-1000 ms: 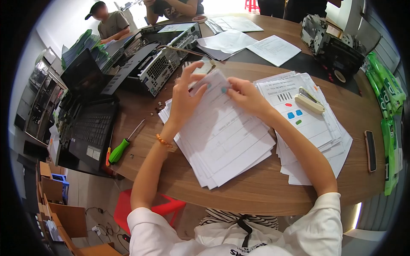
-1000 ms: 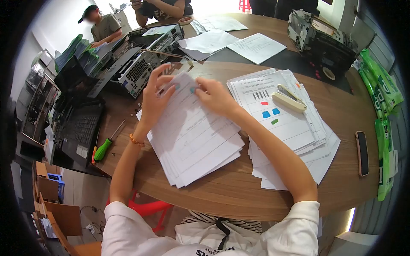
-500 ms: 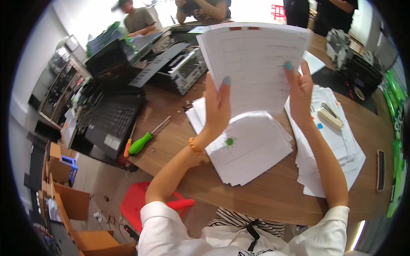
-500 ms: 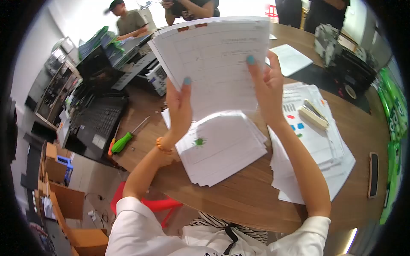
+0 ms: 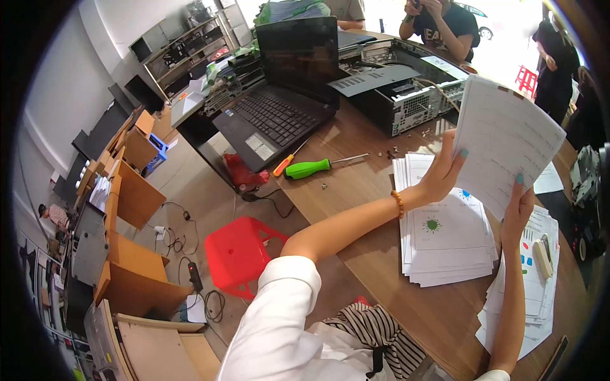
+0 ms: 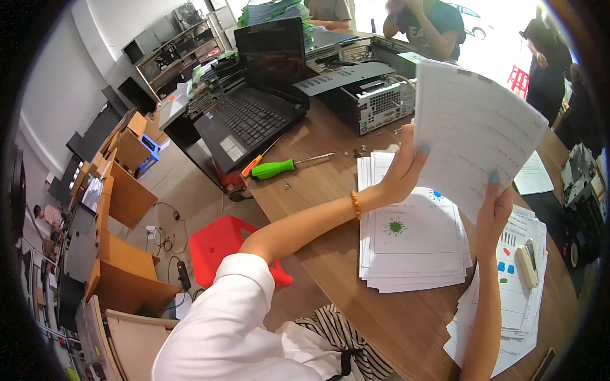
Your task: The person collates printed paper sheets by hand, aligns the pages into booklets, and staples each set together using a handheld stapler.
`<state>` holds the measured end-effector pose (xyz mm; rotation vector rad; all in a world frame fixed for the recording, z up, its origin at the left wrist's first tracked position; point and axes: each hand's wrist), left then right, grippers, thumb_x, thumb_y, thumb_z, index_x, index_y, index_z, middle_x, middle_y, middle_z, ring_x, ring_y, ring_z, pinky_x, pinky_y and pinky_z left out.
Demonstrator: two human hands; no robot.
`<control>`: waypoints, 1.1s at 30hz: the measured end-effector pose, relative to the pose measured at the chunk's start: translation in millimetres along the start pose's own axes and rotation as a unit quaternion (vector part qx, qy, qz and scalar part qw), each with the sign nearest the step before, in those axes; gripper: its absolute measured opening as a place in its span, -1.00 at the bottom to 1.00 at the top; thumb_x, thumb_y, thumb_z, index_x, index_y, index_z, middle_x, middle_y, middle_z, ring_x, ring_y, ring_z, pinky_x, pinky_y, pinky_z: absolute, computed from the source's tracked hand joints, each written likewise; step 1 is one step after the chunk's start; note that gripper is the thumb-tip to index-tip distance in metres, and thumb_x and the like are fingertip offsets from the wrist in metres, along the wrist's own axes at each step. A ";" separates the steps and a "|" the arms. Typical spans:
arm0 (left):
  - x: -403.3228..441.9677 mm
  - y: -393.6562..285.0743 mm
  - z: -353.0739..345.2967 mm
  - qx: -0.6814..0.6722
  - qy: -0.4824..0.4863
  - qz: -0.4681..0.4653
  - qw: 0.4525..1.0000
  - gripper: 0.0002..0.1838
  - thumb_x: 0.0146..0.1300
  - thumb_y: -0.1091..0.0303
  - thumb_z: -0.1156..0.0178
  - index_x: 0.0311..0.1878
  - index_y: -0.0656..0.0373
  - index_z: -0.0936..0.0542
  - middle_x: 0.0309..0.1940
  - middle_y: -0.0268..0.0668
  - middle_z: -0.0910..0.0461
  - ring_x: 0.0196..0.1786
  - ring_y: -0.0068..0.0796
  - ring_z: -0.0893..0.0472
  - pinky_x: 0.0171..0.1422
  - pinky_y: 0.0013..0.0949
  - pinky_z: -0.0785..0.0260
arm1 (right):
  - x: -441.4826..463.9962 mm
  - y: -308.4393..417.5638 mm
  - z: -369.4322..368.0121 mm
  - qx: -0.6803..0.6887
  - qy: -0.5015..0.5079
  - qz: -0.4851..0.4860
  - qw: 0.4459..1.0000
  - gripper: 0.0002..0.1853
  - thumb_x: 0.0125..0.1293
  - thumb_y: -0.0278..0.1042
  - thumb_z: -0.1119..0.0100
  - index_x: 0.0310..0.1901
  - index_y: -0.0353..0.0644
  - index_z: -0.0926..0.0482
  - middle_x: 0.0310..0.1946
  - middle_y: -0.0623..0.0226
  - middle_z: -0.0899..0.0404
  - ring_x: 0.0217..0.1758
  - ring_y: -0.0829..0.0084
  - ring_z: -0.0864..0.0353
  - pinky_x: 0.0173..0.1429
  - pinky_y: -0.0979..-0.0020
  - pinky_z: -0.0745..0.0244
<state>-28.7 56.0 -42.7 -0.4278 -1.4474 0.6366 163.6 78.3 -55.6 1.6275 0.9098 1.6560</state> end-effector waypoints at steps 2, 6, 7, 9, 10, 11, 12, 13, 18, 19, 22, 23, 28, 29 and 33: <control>-0.1 3.4 1.3 0.002 0.049 0.101 0.994 -0.72 0.32 0.41 0.24 0.06 0.26 -0.08 -0.27 -0.08 -0.32 -0.23 -0.33 -0.34 -0.06 -0.33 -0.18 | -3.2 1.0 -9.7 -0.080 -0.062 0.008 0.995 -0.66 0.35 -0.20 0.14 -0.13 -0.37 -0.42 -0.33 0.27 -0.50 -0.25 0.61 -0.41 -0.14 0.56 -0.31; -1.5 1.7 -3.3 0.046 0.034 0.071 0.996 -0.69 0.27 0.50 0.24 0.07 0.28 -0.07 -0.44 0.12 -0.38 -0.37 0.15 -0.38 -0.27 -0.10 -0.19 | 1.7 2.1 3.0 -0.060 -0.022 -0.017 0.998 -0.61 0.35 -0.17 0.12 -0.02 -0.38 -0.39 -0.18 0.26 -0.50 -0.14 0.64 -0.39 -0.05 0.61 -0.27; -2.6 7.5 -3.7 0.047 0.034 0.071 0.996 -0.69 0.27 0.50 0.24 0.07 0.28 -0.07 -0.44 0.12 -0.38 -0.37 0.15 -0.38 -0.27 -0.10 -0.19 | 0.3 5.9 -0.7 -0.045 -0.032 -0.027 0.998 -0.61 0.35 -0.17 0.12 -0.01 -0.38 -0.39 -0.18 0.27 -0.50 -0.14 0.64 -0.39 -0.04 0.60 -0.27; -2.1 16.5 -2.6 0.077 0.053 0.054 0.994 -0.68 0.28 0.49 0.25 0.08 0.31 -0.03 -0.47 0.13 -0.36 -0.40 0.13 -0.38 -0.33 -0.10 -0.16 | -0.4 6.6 -4.1 -0.027 -0.041 -0.035 0.998 -0.60 0.35 -0.17 0.12 0.00 -0.38 -0.38 -0.18 0.28 -0.50 -0.14 0.64 -0.38 -0.03 0.59 -0.26; -1.4 18.0 -2.8 0.079 0.053 0.052 0.994 -0.68 0.28 0.49 0.25 0.08 0.31 -0.03 -0.47 0.13 -0.36 -0.40 0.13 -0.38 -0.33 -0.10 -0.16 | 0.7 3.8 -1.9 -0.049 -0.042 -0.028 0.998 -0.58 0.33 -0.15 0.10 0.01 -0.37 -0.38 -0.18 0.27 -0.49 -0.14 0.63 -0.37 -0.03 0.59 -0.25; -0.5 19.9 -3.1 0.072 0.051 0.055 0.995 -0.66 0.31 0.43 0.23 0.11 0.29 -0.08 -0.34 0.01 -0.39 -0.29 -0.10 -0.41 -0.26 -0.25 -0.22 | 3.3 1.5 -0.2 -0.071 -0.044 -0.019 0.996 -0.56 0.32 -0.12 0.07 0.02 -0.36 -0.37 -0.19 0.27 -0.48 -0.14 0.62 -0.36 -0.03 0.58 -0.24; 0.2 19.8 -2.7 0.065 0.048 0.059 0.995 -0.65 0.33 0.36 0.21 0.14 0.27 -0.13 -0.21 -0.10 -0.42 -0.17 -0.32 -0.45 -0.19 -0.41 -0.27 | 7.7 5.0 1.3 -0.070 -0.044 -0.018 0.996 -0.56 0.32 -0.12 0.07 0.02 -0.36 -0.37 -0.19 0.27 -0.48 -0.14 0.62 -0.36 -0.03 0.58 -0.24; 6.9 12.6 0.2 0.068 0.048 0.059 0.995 -0.65 0.33 0.36 0.21 0.14 0.27 -0.13 -0.21 -0.10 -0.42 -0.17 -0.32 -0.45 -0.19 -0.41 -0.27 | 13.5 13.6 4.0 -0.044 -0.023 -0.031 0.998 -0.56 0.32 -0.13 0.06 0.03 -0.36 -0.37 -0.17 0.29 -0.48 -0.13 0.62 -0.36 -0.02 0.59 -0.23; 39.8 -1.0 41.3 -0.395 0.082 0.292 0.867 -0.54 0.26 0.02 0.05 0.02 0.21 -0.35 -0.04 -0.27 -0.38 0.01 -0.43 -0.38 -0.03 -0.38 -0.30 | 37.7 20.1 62.3 -0.042 0.220 -0.242 0.944 -0.53 0.25 -0.29 -0.03 0.15 -0.33 -0.26 -0.01 0.36 -0.39 0.02 0.56 -0.30 0.16 0.53 -0.12; 36.9 4.1 50.8 -0.401 0.109 0.323 0.850 -0.53 0.22 -0.03 0.02 -0.01 0.19 -0.39 -0.06 -0.28 -0.39 -0.02 -0.45 -0.39 -0.04 -0.38 -0.32 | 38.0 3.4 73.9 -0.025 0.238 -0.259 0.936 -0.52 0.24 -0.32 -0.04 0.16 -0.32 -0.25 -0.01 0.36 -0.38 0.01 0.55 -0.32 0.15 0.51 -0.15; 35.0 26.2 76.1 -0.141 0.246 0.094 0.954 -0.54 0.15 -0.08 -0.05 -0.12 0.15 -0.48 -0.17 -0.31 -0.47 -0.15 -0.48 -0.46 -0.11 -0.33 -0.37 | 40.6 -14.3 75.4 -0.084 0.274 -0.285 0.915 -0.52 0.23 -0.34 -0.05 0.17 -0.29 -0.25 0.00 0.30 -0.39 0.01 0.51 -0.35 0.13 0.51 -0.19; 35.2 27.7 84.8 -0.049 0.297 0.093 0.949 -0.55 0.14 -0.07 -0.06 -0.15 0.14 -0.51 -0.21 -0.31 -0.49 -0.20 -0.46 -0.48 -0.12 -0.30 -0.38 | 39.4 -24.5 77.6 -0.106 0.276 -0.254 0.921 -0.52 0.23 -0.35 -0.03 0.17 -0.29 -0.24 0.03 0.28 -0.37 0.04 0.49 -0.34 0.13 0.51 -0.20; 38.1 49.9 52.2 0.034 0.346 0.313 0.884 -0.59 0.11 0.06 -0.05 -0.18 0.23 -0.55 -0.29 -0.24 -0.55 -0.30 -0.36 -0.52 -0.17 -0.22 -0.36 | 49.6 -31.6 71.3 -0.084 0.417 -0.309 0.851 -0.58 0.28 -0.38 0.04 0.15 -0.33 -0.24 -0.01 0.30 -0.40 -0.03 0.54 -0.38 0.02 0.55 -0.28; 37.3 54.5 48.5 0.076 0.357 0.293 0.884 -0.60 0.10 0.11 -0.03 -0.18 0.27 -0.54 -0.31 -0.21 -0.56 -0.31 -0.35 -0.52 -0.21 -0.23 -0.36 | 49.1 -26.4 65.6 -0.075 0.430 -0.331 0.837 -0.58 0.28 -0.38 0.04 0.15 -0.31 -0.25 0.00 0.28 -0.39 -0.04 0.54 -0.41 -0.03 0.59 -0.31; 31.2 73.7 29.8 0.138 0.274 0.269 0.913 -0.66 0.03 0.28 0.04 -0.21 0.31 -0.53 -0.36 -0.11 -0.56 -0.29 -0.26 -0.54 -0.22 -0.24 -0.32 | 24.2 50.2 21.1 -0.216 0.363 -0.349 0.836 -0.47 0.21 -0.18 -0.09 0.13 -0.32 -0.28 0.09 0.18 -0.30 0.12 0.31 -0.23 0.21 0.35 -0.11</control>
Point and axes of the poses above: each hand's wrist, its own x-axis towards the middle knuckle, its own z-axis out of the back of the hand, y = z × x
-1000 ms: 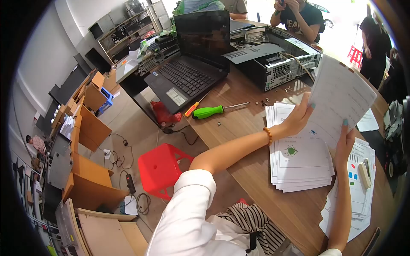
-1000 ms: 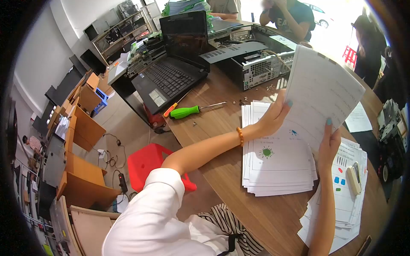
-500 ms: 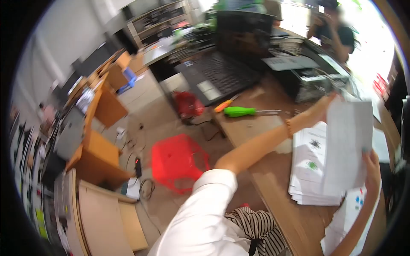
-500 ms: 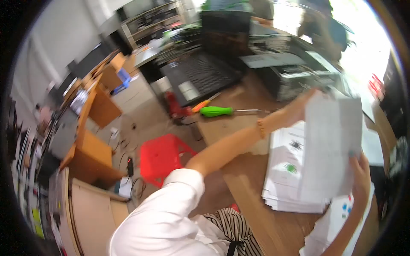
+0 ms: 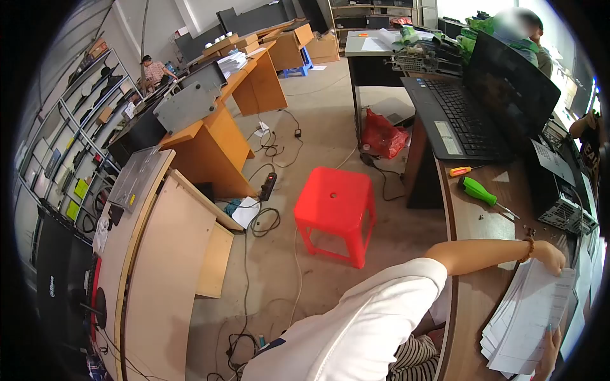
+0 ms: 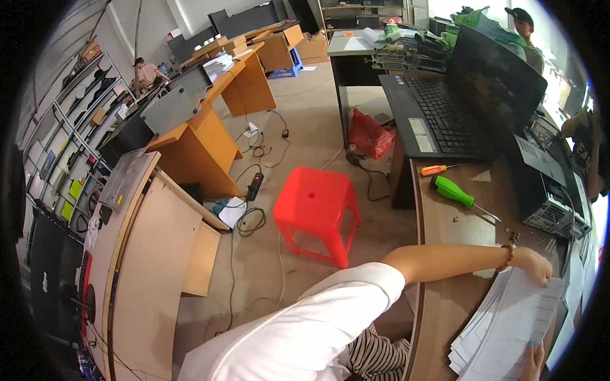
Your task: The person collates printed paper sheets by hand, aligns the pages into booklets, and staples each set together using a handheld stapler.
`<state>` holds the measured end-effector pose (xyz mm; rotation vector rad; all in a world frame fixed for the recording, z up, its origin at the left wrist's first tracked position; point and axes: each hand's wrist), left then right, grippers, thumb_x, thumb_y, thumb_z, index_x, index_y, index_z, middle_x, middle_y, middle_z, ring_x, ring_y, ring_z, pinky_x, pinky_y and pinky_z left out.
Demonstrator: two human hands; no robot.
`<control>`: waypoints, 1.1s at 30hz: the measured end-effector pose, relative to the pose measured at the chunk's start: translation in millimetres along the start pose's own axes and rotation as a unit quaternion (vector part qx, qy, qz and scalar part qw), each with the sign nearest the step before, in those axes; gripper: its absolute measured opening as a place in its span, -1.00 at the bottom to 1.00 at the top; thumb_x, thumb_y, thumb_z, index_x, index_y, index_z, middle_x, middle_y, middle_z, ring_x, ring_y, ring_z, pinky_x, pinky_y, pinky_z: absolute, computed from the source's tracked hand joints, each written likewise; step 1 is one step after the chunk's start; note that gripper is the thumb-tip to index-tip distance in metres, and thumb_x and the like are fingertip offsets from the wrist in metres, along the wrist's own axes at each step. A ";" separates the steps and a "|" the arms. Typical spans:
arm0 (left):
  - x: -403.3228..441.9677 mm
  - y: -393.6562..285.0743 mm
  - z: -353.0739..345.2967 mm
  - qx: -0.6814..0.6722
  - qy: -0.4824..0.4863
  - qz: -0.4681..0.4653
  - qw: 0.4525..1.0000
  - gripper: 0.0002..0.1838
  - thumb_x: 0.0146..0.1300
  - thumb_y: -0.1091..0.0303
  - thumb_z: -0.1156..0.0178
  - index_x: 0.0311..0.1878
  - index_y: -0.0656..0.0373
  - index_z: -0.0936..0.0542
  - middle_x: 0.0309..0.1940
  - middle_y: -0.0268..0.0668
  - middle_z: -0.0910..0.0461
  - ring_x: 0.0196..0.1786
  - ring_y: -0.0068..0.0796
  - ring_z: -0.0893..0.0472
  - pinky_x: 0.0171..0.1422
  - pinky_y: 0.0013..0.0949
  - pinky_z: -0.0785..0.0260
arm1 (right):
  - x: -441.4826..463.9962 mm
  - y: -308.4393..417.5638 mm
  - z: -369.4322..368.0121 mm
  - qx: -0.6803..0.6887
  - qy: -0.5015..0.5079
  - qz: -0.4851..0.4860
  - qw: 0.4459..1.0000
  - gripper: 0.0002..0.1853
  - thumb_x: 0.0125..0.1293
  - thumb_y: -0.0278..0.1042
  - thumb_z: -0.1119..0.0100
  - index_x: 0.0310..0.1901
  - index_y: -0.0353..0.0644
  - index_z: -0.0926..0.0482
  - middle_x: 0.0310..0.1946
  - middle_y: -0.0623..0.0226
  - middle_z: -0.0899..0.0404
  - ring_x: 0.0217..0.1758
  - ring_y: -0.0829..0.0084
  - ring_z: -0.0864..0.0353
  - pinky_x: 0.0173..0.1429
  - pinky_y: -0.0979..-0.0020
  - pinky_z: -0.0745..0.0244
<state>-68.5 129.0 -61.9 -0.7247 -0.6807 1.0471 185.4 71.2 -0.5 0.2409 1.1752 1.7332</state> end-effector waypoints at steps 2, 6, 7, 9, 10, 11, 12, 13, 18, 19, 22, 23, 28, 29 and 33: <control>1.5 0.0 0.9 0.011 -0.016 -0.016 1.000 -0.66 0.03 0.24 0.02 -0.23 0.30 -0.53 -0.38 -0.14 -0.56 -0.32 -0.30 -0.52 -0.27 -0.24 -0.31 | 1.4 -2.3 0.0 0.007 -0.021 -0.003 1.000 -0.44 0.20 -0.15 -0.09 0.15 -0.31 -0.26 0.11 0.16 -0.29 0.13 0.29 -0.25 0.18 0.33 -0.16; 2.4 -1.0 -0.2 0.036 -0.022 -0.025 0.999 -0.67 0.07 0.23 0.02 -0.22 0.29 -0.54 -0.38 -0.10 -0.57 -0.31 -0.25 -0.53 -0.24 -0.23 -0.32 | 7.0 -10.9 2.7 0.037 -0.010 -0.016 0.999 -0.41 0.17 -0.17 -0.12 0.17 -0.33 -0.25 0.15 0.12 -0.25 0.17 0.25 -0.21 0.22 0.29 -0.10; 1.7 -0.9 -1.1 0.036 -0.021 -0.025 0.999 -0.67 0.07 0.23 0.02 -0.22 0.29 -0.54 -0.38 -0.10 -0.57 -0.31 -0.25 -0.53 -0.24 -0.23 -0.32 | 36.7 -51.2 22.7 0.091 -0.014 0.029 0.995 -0.50 0.23 -0.25 -0.03 0.16 -0.30 -0.25 0.10 0.19 -0.30 0.12 0.38 -0.28 0.15 0.42 -0.18; 3.1 -1.6 -7.7 0.049 0.015 -0.068 0.996 -0.67 0.08 0.23 0.01 -0.22 0.29 -0.54 -0.37 -0.09 -0.57 -0.29 -0.23 -0.53 -0.21 -0.23 -0.32 | 48.0 -69.2 25.5 0.146 -0.022 0.069 0.987 -0.58 0.29 -0.32 0.06 0.16 -0.28 -0.25 0.06 0.25 -0.35 0.06 0.51 -0.35 0.07 0.55 -0.26; 3.1 -4.8 -12.7 0.047 0.018 -0.071 0.996 -0.67 0.08 0.23 0.01 -0.22 0.29 -0.54 -0.37 -0.09 -0.57 -0.29 -0.23 -0.53 -0.21 -0.23 -0.32 | 35.3 -45.8 9.7 0.118 -0.088 0.077 0.986 -0.57 0.30 -0.28 0.08 0.16 -0.28 -0.25 0.09 0.24 -0.32 0.12 0.48 -0.31 0.14 0.52 -0.21; 1.2 -8.3 -17.3 0.043 0.025 -0.071 0.996 -0.66 0.07 0.22 0.01 -0.21 0.28 -0.54 -0.35 -0.11 -0.57 -0.28 -0.28 -0.52 -0.20 -0.26 -0.30 | 29.6 -34.5 -0.8 0.088 -0.152 0.085 0.981 -0.56 0.31 -0.25 0.09 0.17 -0.27 -0.24 0.12 0.23 -0.28 0.17 0.45 -0.26 0.20 0.49 -0.15; 0.9 -10.7 -20.3 0.040 0.032 -0.071 0.996 -0.64 0.05 0.21 0.01 -0.20 0.28 -0.54 -0.33 -0.13 -0.57 -0.27 -0.33 -0.51 -0.19 -0.28 -0.29 | 48.9 -56.3 7.2 0.056 -0.140 0.112 0.982 -0.54 0.32 -0.21 0.11 0.18 -0.27 -0.23 0.15 0.22 -0.25 0.20 0.42 -0.23 0.24 0.47 -0.09; 3.0 -8.7 -22.0 0.039 0.034 -0.073 0.996 -0.64 0.05 0.21 0.01 -0.20 0.28 -0.54 -0.33 -0.13 -0.57 -0.27 -0.33 -0.51 -0.19 -0.28 -0.29 | 61.6 -67.3 8.9 0.024 -0.128 0.140 0.981 -0.53 0.32 -0.18 0.12 0.18 -0.28 -0.22 0.17 0.21 -0.23 0.22 0.40 -0.19 0.28 0.45 -0.03; -1.8 1.4 -20.4 0.006 0.027 -0.145 0.989 -0.72 0.01 0.23 0.05 -0.45 0.28 -0.50 -0.57 -0.17 -0.52 -0.51 -0.37 -0.41 -0.31 -0.25 -0.29 | 62.9 -76.0 -10.9 -0.070 -0.259 0.152 0.951 -0.59 0.30 -0.32 0.11 0.14 -0.31 -0.28 0.12 0.16 -0.31 0.19 0.34 -0.25 0.27 0.45 -0.06; -5.9 -1.7 -20.7 -0.019 0.003 -0.160 0.987 -0.71 0.00 0.25 0.05 -0.38 0.28 -0.52 -0.53 -0.14 -0.55 -0.47 -0.36 -0.47 -0.29 -0.26 -0.31 | 56.7 -73.1 -16.1 -0.010 -0.260 0.151 0.954 -0.59 0.28 -0.35 0.10 0.14 -0.30 -0.28 0.10 0.15 -0.32 0.18 0.35 -0.27 0.25 0.44 -0.09; -24.9 -23.9 -10.6 0.018 -0.022 -0.124 0.992 -0.78 0.02 0.33 -0.03 -0.44 0.33 -0.51 -0.56 -0.13 -0.53 -0.50 -0.42 -0.44 -0.35 -0.26 -0.29 | 30.9 -39.1 -37.4 0.012 -0.248 0.140 0.958 -0.63 0.25 -0.37 0.10 0.08 -0.29 -0.34 0.00 0.17 -0.39 0.04 0.35 -0.35 0.15 0.44 -0.18; -25.7 -21.0 -15.2 0.023 -0.092 -0.172 0.980 -0.80 -0.01 0.36 -0.06 -0.46 0.34 -0.50 -0.57 -0.09 -0.53 -0.53 -0.40 -0.43 -0.38 -0.27 -0.27 | 28.4 -32.8 -43.6 -0.039 -0.287 0.174 0.941 -0.67 0.23 -0.37 0.09 -0.01 -0.34 -0.38 -0.10 0.12 -0.45 -0.04 0.35 -0.40 0.08 0.43 -0.24; -32.9 -39.7 -10.8 0.013 -0.089 -0.082 0.993 -0.75 0.03 0.44 -0.15 -0.17 0.26 -0.56 -0.50 -0.26 -0.61 -0.41 -0.73 -0.45 -0.35 -0.51 -0.33 | 28.9 -22.1 -48.6 -0.033 -0.278 0.151 0.948 -0.79 0.20 -0.36 0.04 -0.20 -0.31 -0.42 -0.45 0.09 -0.52 -0.40 0.31 -0.51 -0.29 0.35 -0.35; -32.1 -39.4 -15.2 -0.024 -0.097 -0.055 0.994 -0.75 0.07 0.43 -0.14 -0.15 0.27 -0.55 -0.49 -0.32 -0.60 -0.41 -0.73 -0.42 -0.34 -0.51 -0.32 | 27.0 -20.8 -49.9 -0.021 -0.282 0.155 0.947 -0.78 0.20 -0.36 0.04 -0.19 -0.31 -0.42 -0.44 0.05 -0.53 -0.40 0.27 -0.52 -0.29 0.34 -0.36; -39.5 -48.6 -12.9 -0.032 -0.090 -0.069 0.993 -0.75 0.11 0.45 -0.10 -0.11 0.27 -0.54 -0.60 -0.41 -0.48 -0.50 -0.74 -0.30 -0.47 -0.56 -0.18 | 22.8 -11.0 -56.7 0.032 -0.285 0.152 0.946 -0.73 0.20 -0.37 0.07 -0.10 -0.31 -0.40 -0.43 -0.06 -0.54 -0.35 0.16 -0.56 -0.22 0.29 -0.38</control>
Point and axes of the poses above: each hand's wrist, its own x-axis towards the middle knuckle, its own z-axis out of the back of the hand, y = z × x
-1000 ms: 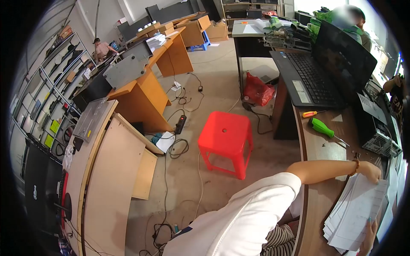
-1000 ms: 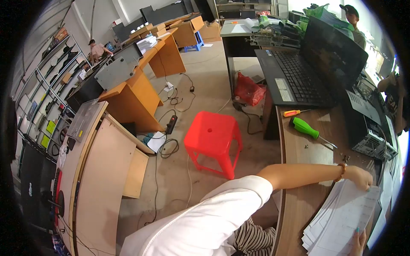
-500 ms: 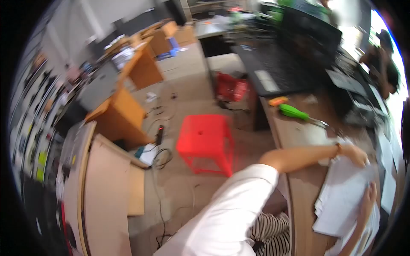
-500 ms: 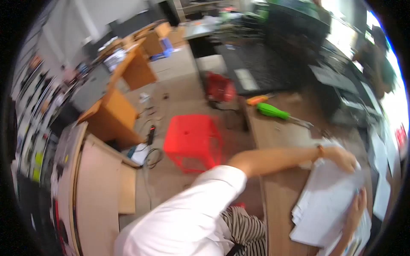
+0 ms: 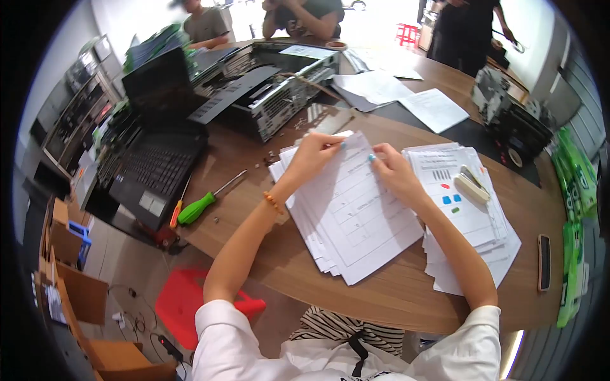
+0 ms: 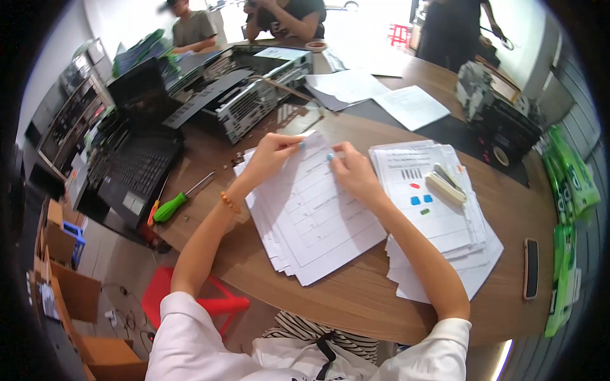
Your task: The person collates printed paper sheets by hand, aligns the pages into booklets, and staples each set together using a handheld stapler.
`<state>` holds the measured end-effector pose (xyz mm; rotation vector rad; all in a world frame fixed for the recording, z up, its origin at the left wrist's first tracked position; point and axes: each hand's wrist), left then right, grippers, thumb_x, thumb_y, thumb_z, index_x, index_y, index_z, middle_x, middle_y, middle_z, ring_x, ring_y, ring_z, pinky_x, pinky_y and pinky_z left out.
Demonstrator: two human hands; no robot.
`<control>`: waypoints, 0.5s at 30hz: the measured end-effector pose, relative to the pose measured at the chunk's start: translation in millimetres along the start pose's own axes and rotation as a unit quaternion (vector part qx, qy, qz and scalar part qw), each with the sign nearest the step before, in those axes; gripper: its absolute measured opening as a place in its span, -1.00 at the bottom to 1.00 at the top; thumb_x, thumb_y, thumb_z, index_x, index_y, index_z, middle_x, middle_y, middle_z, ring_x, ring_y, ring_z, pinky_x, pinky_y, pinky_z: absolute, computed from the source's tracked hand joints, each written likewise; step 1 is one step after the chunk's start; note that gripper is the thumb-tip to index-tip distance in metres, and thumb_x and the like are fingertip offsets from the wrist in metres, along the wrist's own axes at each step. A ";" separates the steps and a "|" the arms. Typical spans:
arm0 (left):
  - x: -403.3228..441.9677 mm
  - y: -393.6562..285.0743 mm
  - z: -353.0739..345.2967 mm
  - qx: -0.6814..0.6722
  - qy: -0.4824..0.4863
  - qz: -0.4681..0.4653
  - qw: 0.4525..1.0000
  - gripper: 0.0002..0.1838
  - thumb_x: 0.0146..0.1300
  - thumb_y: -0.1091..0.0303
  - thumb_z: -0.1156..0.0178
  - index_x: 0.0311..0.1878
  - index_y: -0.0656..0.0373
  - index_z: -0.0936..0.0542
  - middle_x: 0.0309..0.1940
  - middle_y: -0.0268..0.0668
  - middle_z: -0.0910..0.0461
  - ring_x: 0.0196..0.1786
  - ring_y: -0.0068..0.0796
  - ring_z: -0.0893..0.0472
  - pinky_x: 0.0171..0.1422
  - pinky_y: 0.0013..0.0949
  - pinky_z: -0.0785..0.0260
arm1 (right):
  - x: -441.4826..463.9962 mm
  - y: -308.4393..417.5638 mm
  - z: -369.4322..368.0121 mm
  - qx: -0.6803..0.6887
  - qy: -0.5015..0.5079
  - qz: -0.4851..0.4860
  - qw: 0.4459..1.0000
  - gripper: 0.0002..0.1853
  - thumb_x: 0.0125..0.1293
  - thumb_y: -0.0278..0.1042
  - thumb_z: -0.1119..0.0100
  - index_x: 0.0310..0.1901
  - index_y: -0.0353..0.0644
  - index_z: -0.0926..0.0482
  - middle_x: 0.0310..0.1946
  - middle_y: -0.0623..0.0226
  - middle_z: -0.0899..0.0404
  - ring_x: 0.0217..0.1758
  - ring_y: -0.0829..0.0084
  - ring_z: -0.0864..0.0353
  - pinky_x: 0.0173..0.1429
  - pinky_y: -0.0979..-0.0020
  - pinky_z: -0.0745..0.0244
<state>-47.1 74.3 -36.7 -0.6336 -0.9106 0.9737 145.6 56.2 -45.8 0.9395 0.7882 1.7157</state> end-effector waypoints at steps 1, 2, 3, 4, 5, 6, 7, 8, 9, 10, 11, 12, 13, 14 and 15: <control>-1.1 -0.6 0.5 0.020 0.000 0.015 1.000 -0.74 0.11 0.46 -0.09 -0.10 0.26 -0.53 -0.62 -0.41 -0.45 -0.51 -0.75 -0.28 -0.49 -0.56 -0.15 | -1.0 2.1 0.2 -0.002 -0.012 -0.006 1.000 -0.73 0.20 -0.37 0.07 -0.10 -0.31 -0.40 -0.43 -0.06 -0.54 -0.35 0.16 -0.56 -0.22 0.29 -0.38; -1.7 -1.6 0.0 0.041 -0.001 0.030 0.999 -0.73 0.12 0.46 -0.08 -0.08 0.26 -0.52 -0.64 -0.42 -0.42 -0.53 -0.75 -0.26 -0.51 -0.57 -0.12 | -1.7 3.9 1.0 -0.015 0.003 0.006 1.000 -0.71 0.19 -0.38 0.08 -0.07 -0.29 -0.39 -0.42 -0.08 -0.54 -0.32 0.11 -0.55 -0.19 0.25 -0.37; -2.4 -2.0 -1.5 0.039 0.007 0.025 0.999 -0.73 0.12 0.46 -0.08 -0.08 0.26 -0.52 -0.64 -0.42 -0.42 -0.53 -0.75 -0.26 -0.51 -0.57 -0.12 | -2.7 5.1 1.5 -0.027 0.019 0.019 0.999 -0.69 0.19 -0.40 0.10 -0.03 -0.28 -0.38 -0.40 -0.10 -0.54 -0.29 0.05 -0.55 -0.16 0.22 -0.37; -3.2 -2.5 -3.2 0.064 -0.008 0.008 0.998 -0.73 0.11 0.48 -0.06 -0.10 0.27 -0.52 -0.61 -0.28 -0.46 -0.53 -0.68 -0.32 -0.47 -0.50 -0.17 | -3.4 3.5 1.1 -0.028 0.011 0.014 0.999 -0.69 0.19 -0.40 0.10 -0.03 -0.28 -0.38 -0.40 -0.10 -0.54 -0.29 0.05 -0.55 -0.16 0.22 -0.37; -3.7 -2.7 -4.3 0.089 -0.024 -0.008 0.996 -0.74 0.10 0.49 -0.04 -0.11 0.28 -0.52 -0.59 -0.14 -0.49 -0.53 -0.61 -0.38 -0.44 -0.44 -0.22 | -3.2 -0.2 -0.2 -0.020 0.010 0.032 0.999 -0.68 0.20 -0.42 0.11 0.00 -0.24 -0.37 -0.54 0.08 -0.50 -0.46 0.29 -0.46 -0.31 0.33 -0.33; -4.0 -2.4 -4.8 0.087 -0.018 -0.012 0.996 -0.74 0.10 0.49 -0.04 -0.11 0.28 -0.52 -0.59 -0.14 -0.49 -0.53 -0.61 -0.38 -0.44 -0.44 -0.22 | -3.7 0.1 -0.6 -0.013 0.010 0.050 0.999 -0.67 0.21 -0.43 0.11 0.04 -0.19 -0.35 -0.67 0.26 -0.46 -0.62 0.54 -0.37 -0.46 0.45 -0.29; -3.8 -1.8 -5.0 0.078 -0.015 0.001 0.997 -0.74 0.10 0.49 -0.04 -0.11 0.27 -0.52 -0.54 -0.09 -0.51 -0.51 -0.59 -0.40 -0.42 -0.44 -0.22 | -4.5 0.6 -0.1 -0.008 0.011 0.046 0.999 -0.66 0.21 -0.45 0.12 0.05 -0.18 -0.33 -0.68 0.26 -0.45 -0.63 0.55 -0.38 -0.47 0.45 -0.28; -3.3 -1.0 -4.7 0.069 -0.012 0.013 0.997 -0.73 0.10 0.49 -0.03 -0.11 0.27 -0.52 -0.49 -0.04 -0.53 -0.49 -0.57 -0.41 -0.40 -0.44 -0.23 | -4.8 1.7 0.3 -0.010 0.004 0.045 0.999 -0.66 0.21 -0.45 0.12 0.05 -0.18 -0.33 -0.68 0.26 -0.45 -0.63 0.55 -0.38 -0.47 0.45 -0.28; -2.8 2.3 -4.7 0.067 -0.008 0.007 0.998 -0.73 0.10 0.49 -0.03 -0.11 0.27 -0.52 -0.49 -0.04 -0.53 -0.49 -0.57 -0.41 -0.40 -0.44 -0.23 | -5.4 3.4 0.8 -0.014 0.011 0.047 0.999 -0.65 0.21 -0.45 0.12 0.06 -0.18 -0.32 -0.68 0.26 -0.44 -0.63 0.53 -0.39 -0.48 0.44 -0.28; -2.1 6.7 -5.3 0.050 -0.012 0.007 0.999 -0.74 0.10 0.49 -0.03 -0.12 0.28 -0.53 -0.52 -0.06 -0.52 -0.50 -0.59 -0.41 -0.42 -0.45 -0.23 | -6.1 4.8 1.1 -0.019 0.017 0.050 0.998 -0.65 0.21 -0.45 0.12 0.06 -0.18 -0.31 -0.69 0.25 -0.44 -0.63 0.52 -0.40 -0.48 0.44 -0.28; -1.5 11.0 -5.2 0.032 -0.015 0.006 0.999 -0.75 0.10 0.48 -0.03 -0.14 0.28 -0.53 -0.54 -0.08 -0.52 -0.52 -0.61 -0.40 -0.43 -0.46 -0.22 | -6.7 5.4 0.9 -0.019 0.010 0.058 0.998 -0.65 0.21 -0.45 0.13 0.06 -0.19 -0.31 -0.67 0.21 -0.45 -0.60 0.45 -0.44 -0.45 0.40 -0.30; -2.3 12.7 -3.5 0.027 -0.007 -0.001 1.000 -0.75 0.10 0.48 -0.03 -0.14 0.28 -0.53 -0.54 -0.08 -0.52 -0.52 -0.61 -0.40 -0.43 -0.46 -0.22 | -7.8 7.8 1.9 -0.024 0.001 0.053 0.998 -0.65 0.21 -0.45 0.13 0.06 -0.19 -0.31 -0.67 0.21 -0.45 -0.60 0.45 -0.44 -0.45 0.40 -0.30; -1.5 14.4 -2.4 0.032 -0.004 0.014 0.999 -0.74 0.11 0.49 -0.05 -0.12 0.34 -0.52 -0.52 -0.26 -0.52 -0.49 -0.68 -0.37 -0.44 -0.54 -0.21 | -8.4 9.4 4.7 -0.038 0.018 0.050 0.998 -0.65 0.22 -0.42 0.11 0.06 -0.19 -0.31 -0.63 0.19 -0.47 -0.56 0.39 -0.46 -0.39 0.37 -0.33; 0.5 15.7 -3.3 0.037 0.000 0.027 0.999 -0.73 0.13 0.49 -0.08 -0.10 0.39 -0.50 -0.50 -0.44 -0.51 -0.46 -0.76 -0.34 -0.45 -0.61 -0.19 | -8.9 10.1 10.1 -0.054 0.035 0.046 0.997 -0.66 0.22 -0.39 0.10 0.06 -0.20 -0.31 -0.59 0.16 -0.48 -0.51 0.34 -0.49 -0.34 0.34 -0.35; 0.2 14.9 -4.1 0.028 0.007 0.016 0.999 -0.73 0.13 0.49 -0.08 -0.10 0.39 -0.50 -0.50 -0.44 -0.51 -0.46 -0.76 -0.34 -0.45 -0.61 -0.19 | -8.3 9.9 17.3 -0.065 0.069 0.026 0.995 -0.63 0.24 -0.29 0.06 0.06 -0.23 -0.31 -0.38 0.07 -0.51 -0.28 0.23 -0.51 -0.15 0.29 -0.37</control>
Point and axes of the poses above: each hand's wrist, its own x-axis towards the middle knuckle, its own z-axis out of the back of the hand, y = z × x
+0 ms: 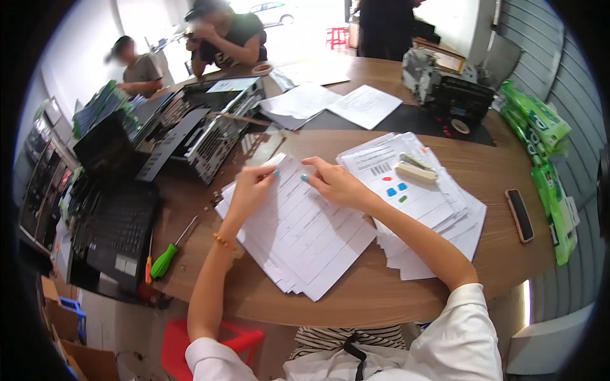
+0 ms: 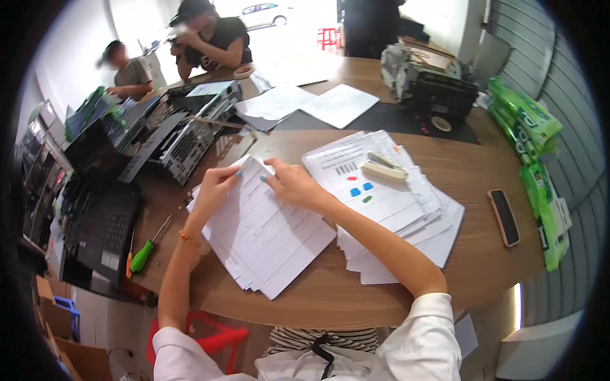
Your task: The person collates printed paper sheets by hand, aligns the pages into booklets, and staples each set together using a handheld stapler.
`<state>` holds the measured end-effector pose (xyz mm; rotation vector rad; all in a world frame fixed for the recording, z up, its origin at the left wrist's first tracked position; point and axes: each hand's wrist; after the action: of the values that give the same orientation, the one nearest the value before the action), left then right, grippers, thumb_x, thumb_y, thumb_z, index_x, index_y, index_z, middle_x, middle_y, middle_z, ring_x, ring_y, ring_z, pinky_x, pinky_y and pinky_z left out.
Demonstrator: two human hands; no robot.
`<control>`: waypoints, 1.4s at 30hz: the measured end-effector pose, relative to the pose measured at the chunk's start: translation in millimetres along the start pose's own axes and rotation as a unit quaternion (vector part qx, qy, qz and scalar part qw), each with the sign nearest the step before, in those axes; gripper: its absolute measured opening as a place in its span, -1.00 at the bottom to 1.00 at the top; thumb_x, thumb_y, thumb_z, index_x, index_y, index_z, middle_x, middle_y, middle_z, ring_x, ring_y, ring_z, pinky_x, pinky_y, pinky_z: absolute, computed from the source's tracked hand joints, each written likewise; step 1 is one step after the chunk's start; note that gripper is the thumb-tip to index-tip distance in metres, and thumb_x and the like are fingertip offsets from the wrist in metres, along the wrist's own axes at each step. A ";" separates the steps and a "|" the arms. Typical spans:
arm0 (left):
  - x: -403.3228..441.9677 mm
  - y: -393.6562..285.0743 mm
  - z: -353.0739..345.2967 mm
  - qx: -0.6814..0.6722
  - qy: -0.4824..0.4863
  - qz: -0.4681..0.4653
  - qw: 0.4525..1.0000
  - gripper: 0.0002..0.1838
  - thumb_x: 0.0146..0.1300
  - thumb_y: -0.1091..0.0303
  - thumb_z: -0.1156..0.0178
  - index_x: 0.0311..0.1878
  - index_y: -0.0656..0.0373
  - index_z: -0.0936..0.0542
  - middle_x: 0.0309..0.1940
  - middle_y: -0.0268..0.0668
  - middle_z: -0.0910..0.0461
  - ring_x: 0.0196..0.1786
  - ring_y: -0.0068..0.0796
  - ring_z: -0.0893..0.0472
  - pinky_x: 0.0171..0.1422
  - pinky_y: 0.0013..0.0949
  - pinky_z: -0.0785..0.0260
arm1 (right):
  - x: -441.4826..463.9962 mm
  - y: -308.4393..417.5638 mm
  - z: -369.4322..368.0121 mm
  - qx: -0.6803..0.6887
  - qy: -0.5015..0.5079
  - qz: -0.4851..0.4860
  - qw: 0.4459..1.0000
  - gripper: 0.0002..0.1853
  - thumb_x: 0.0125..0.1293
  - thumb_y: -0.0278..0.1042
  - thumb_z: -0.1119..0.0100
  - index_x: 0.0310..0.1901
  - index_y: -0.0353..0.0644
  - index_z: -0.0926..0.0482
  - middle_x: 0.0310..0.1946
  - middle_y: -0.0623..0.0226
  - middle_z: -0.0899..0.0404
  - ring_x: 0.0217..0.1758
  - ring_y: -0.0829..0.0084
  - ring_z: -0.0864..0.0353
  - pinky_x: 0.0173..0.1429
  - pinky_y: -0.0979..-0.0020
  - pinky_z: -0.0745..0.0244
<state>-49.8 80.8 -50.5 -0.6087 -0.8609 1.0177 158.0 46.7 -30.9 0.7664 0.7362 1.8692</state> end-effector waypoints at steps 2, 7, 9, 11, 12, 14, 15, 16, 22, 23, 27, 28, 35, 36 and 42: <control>-1.4 -4.5 2.5 -0.006 0.008 0.041 0.999 -0.75 0.11 0.51 -0.10 -0.12 0.41 -0.51 -0.45 -0.37 -0.57 -0.43 -0.74 -0.41 -0.38 -0.62 -0.25 | -6.0 -7.4 26.8 -0.126 -0.042 0.013 0.991 -0.61 0.23 -0.24 0.02 0.04 -0.26 -0.33 -0.29 0.05 -0.48 -0.19 0.20 -0.48 -0.06 0.29 -0.35; -3.9 -14.7 3.1 0.015 -0.013 0.010 1.000 -0.76 0.11 0.55 -0.08 -0.14 0.40 -0.52 -0.44 -0.31 -0.58 -0.45 -0.70 -0.42 -0.37 -0.58 -0.27 | -54.1 -41.3 118.9 -0.410 -0.075 -0.003 0.909 -0.39 -0.01 -0.09 -0.26 -0.08 -0.45 -0.34 -0.14 -0.01 -0.35 0.06 0.14 -0.28 0.14 0.28 -0.23; -5.7 -21.4 4.6 0.037 -0.038 -0.036 0.998 -0.76 0.10 0.56 -0.08 -0.14 0.39 -0.52 -0.44 -0.27 -0.56 -0.46 -0.67 -0.42 -0.39 -0.56 -0.26 | -74.6 -62.4 125.9 -0.428 -0.062 -0.026 0.901 -0.42 -0.02 -0.11 -0.27 -0.10 -0.41 -0.33 -0.16 0.02 -0.33 0.06 0.15 -0.26 0.12 0.27 -0.22; -6.8 -27.2 5.1 0.058 -0.048 -0.059 0.995 -0.77 0.11 0.57 -0.06 -0.14 0.37 -0.52 -0.45 -0.24 -0.54 -0.46 -0.65 -0.43 -0.41 -0.57 -0.25 | -81.2 -71.2 123.5 -0.337 -0.071 -0.095 0.934 -0.51 0.06 -0.14 -0.22 -0.18 -0.42 -0.34 -0.13 -0.04 -0.32 0.04 0.08 -0.28 0.08 0.24 -0.23; -7.4 -32.5 4.4 0.064 -0.057 -0.080 0.993 -0.77 0.10 0.58 -0.06 -0.14 0.35 -0.53 -0.45 -0.23 -0.53 -0.47 -0.63 -0.43 -0.42 -0.56 -0.25 | -79.6 -66.1 120.4 -0.350 -0.101 -0.098 0.926 -0.61 0.07 -0.27 -0.22 -0.18 -0.37 -0.35 -0.10 -0.03 -0.38 -0.01 0.09 -0.39 0.00 0.27 -0.31; -8.5 -38.7 2.1 0.078 -0.064 -0.099 0.990 -0.78 0.10 0.58 -0.06 -0.15 0.34 -0.53 -0.46 -0.23 -0.52 -0.48 -0.60 -0.43 -0.42 -0.55 -0.25 | -69.4 -54.4 118.7 -0.263 -0.117 -0.053 0.956 -0.63 0.10 -0.30 -0.19 -0.15 -0.33 -0.34 -0.19 0.05 -0.43 -0.13 0.18 -0.45 -0.07 0.31 -0.35; -8.8 -41.2 1.1 0.080 -0.069 -0.133 0.986 -0.78 0.10 0.60 -0.06 -0.16 0.33 -0.54 -0.46 -0.23 -0.51 -0.48 -0.57 -0.44 -0.42 -0.55 -0.26 | -62.3 -44.5 117.1 -0.178 -0.135 -0.010 0.975 -0.65 0.12 -0.33 -0.16 -0.11 -0.29 -0.33 -0.27 0.12 -0.48 -0.25 0.27 -0.52 -0.14 0.34 -0.39; -9.3 -43.6 0.8 0.081 -0.074 -0.167 0.980 -0.79 0.09 0.61 -0.07 -0.17 0.33 -0.54 -0.47 -0.24 -0.50 -0.49 -0.54 -0.45 -0.41 -0.55 -0.27 | -54.1 -33.3 111.7 -0.146 -0.137 0.087 0.976 -0.61 0.07 -0.34 -0.21 -0.09 -0.28 -0.37 -0.30 0.17 -0.53 -0.33 0.31 -0.56 -0.18 0.38 -0.45; -10.5 -51.4 3.5 0.107 -0.086 -0.244 0.960 -0.79 0.07 0.63 -0.08 -0.19 0.32 -0.54 -0.44 -0.24 -0.49 -0.47 -0.47 -0.48 -0.38 -0.53 -0.32 | -7.2 20.1 77.7 -0.180 -0.034 0.181 0.966 -0.59 -0.05 -0.23 -0.31 -0.20 -0.31 -0.51 -0.31 0.15 -0.54 -0.22 0.23 -0.54 -0.11 0.34 -0.43; -9.9 -51.2 4.0 0.113 -0.088 -0.245 0.959 -0.79 0.07 0.63 -0.08 -0.19 0.32 -0.54 -0.44 -0.24 -0.49 -0.47 -0.47 -0.48 -0.38 -0.53 -0.32 | -1.5 24.4 75.0 -0.177 -0.036 0.186 0.966 -0.59 -0.05 -0.23 -0.31 -0.20 -0.31 -0.51 -0.31 0.15 -0.54 -0.22 0.23 -0.54 -0.11 0.34 -0.43; -10.3 -49.0 5.0 0.144 -0.093 -0.253 0.952 -0.78 0.07 0.64 -0.07 -0.18 0.30 -0.54 -0.42 -0.25 -0.49 -0.46 -0.46 -0.50 -0.40 -0.51 -0.33 | 6.4 34.1 66.9 -0.220 0.001 0.170 0.960 -0.60 -0.09 -0.28 -0.33 -0.21 -0.32 -0.51 -0.30 0.17 -0.53 -0.26 0.27 -0.54 -0.16 0.37 -0.44; -11.1 -50.1 5.1 0.145 -0.089 -0.256 0.951 -0.78 0.07 0.64 -0.07 -0.18 0.29 -0.54 -0.42 -0.25 -0.49 -0.47 -0.46 -0.50 -0.40 -0.51 -0.33 | 6.3 34.6 65.0 -0.213 0.001 0.170 0.962 -0.60 -0.10 -0.26 -0.33 -0.23 -0.32 -0.52 -0.31 0.17 -0.53 -0.27 0.27 -0.53 -0.17 0.36 -0.44; -14.4 -58.1 2.0 0.168 -0.088 -0.276 0.942 -0.81 0.05 0.56 -0.10 -0.22 0.20 -0.54 -0.43 -0.26 -0.47 -0.47 -0.34 -0.52 -0.40 -0.37 -0.36 | 4.9 38.4 59.3 -0.232 0.018 0.170 0.958 -0.63 -0.10 -0.27 -0.34 -0.27 -0.32 -0.54 -0.32 0.21 -0.54 -0.28 0.28 -0.54 -0.18 0.37 -0.44; -14.3 -58.8 2.0 0.167 -0.088 -0.276 0.943 -0.81 0.05 0.56 -0.10 -0.22 0.20 -0.54 -0.43 -0.26 -0.47 -0.47 -0.34 -0.52 -0.40 -0.37 -0.36 | 5.0 37.7 59.2 -0.232 0.018 0.176 0.956 -0.64 -0.10 -0.27 -0.34 -0.27 -0.32 -0.54 -0.32 0.21 -0.54 -0.28 0.28 -0.54 -0.18 0.37 -0.45; -15.0 -60.1 0.4 0.184 -0.088 -0.280 0.938 -0.82 0.06 0.56 -0.10 -0.23 0.20 -0.55 -0.43 -0.28 -0.48 -0.47 -0.37 -0.52 -0.41 -0.38 -0.36 | 3.4 37.9 62.8 -0.229 0.021 0.183 0.956 -0.65 -0.07 -0.25 -0.30 -0.27 -0.31 -0.56 -0.34 0.19 -0.54 -0.28 0.25 -0.54 -0.15 0.36 -0.43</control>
<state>-25.6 42.3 -8.4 0.0569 -0.8992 0.6851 184.5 46.1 37.6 0.5868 0.1668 2.2812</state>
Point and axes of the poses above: each hand's wrist, its own x-axis towards the middle knuckle, its own z-axis out of the back of the hand, y = z × x
